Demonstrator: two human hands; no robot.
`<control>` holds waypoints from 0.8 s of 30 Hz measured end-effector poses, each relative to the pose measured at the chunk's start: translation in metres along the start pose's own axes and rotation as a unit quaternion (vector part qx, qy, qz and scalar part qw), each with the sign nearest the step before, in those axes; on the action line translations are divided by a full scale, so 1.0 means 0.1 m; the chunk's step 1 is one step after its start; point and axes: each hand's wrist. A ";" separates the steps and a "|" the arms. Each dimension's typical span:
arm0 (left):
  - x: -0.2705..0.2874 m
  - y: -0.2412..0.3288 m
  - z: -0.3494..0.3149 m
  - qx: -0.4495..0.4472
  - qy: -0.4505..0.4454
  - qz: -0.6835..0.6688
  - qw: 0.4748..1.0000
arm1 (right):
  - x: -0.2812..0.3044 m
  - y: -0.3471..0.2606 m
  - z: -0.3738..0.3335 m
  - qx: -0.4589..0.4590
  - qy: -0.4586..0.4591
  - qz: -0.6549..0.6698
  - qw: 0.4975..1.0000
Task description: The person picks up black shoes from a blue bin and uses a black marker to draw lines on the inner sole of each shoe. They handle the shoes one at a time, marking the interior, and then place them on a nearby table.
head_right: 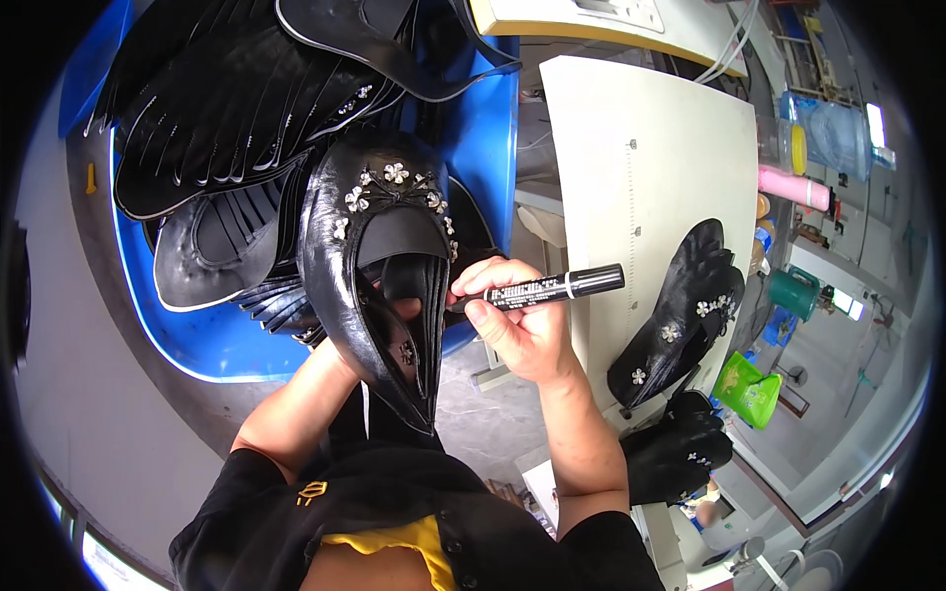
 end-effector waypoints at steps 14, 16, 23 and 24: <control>0.08 -0.06 -0.01 0.005 0.023 0.001 1.000 | -0.06 0.04 0.00 -0.014 0.028 0.011 0.999; 0.07 -0.06 -0.02 -0.009 0.017 0.008 1.000 | -0.01 0.01 -0.02 -0.014 -0.006 -0.041 0.999; -0.03 -0.02 0.00 -0.022 -0.008 0.018 1.000 | -0.05 -0.04 0.02 -0.030 0.018 -0.041 0.999; 0.05 -0.04 0.01 -0.023 -0.012 0.012 1.000 | -0.05 -0.04 0.04 -0.023 0.024 -0.032 0.999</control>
Point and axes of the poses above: each hand's wrist, its own z-axis towards the middle knuckle, its own x-axis out of the back of the hand, y = z × x, and after that the axes turned 11 degrees about -x, right-handed
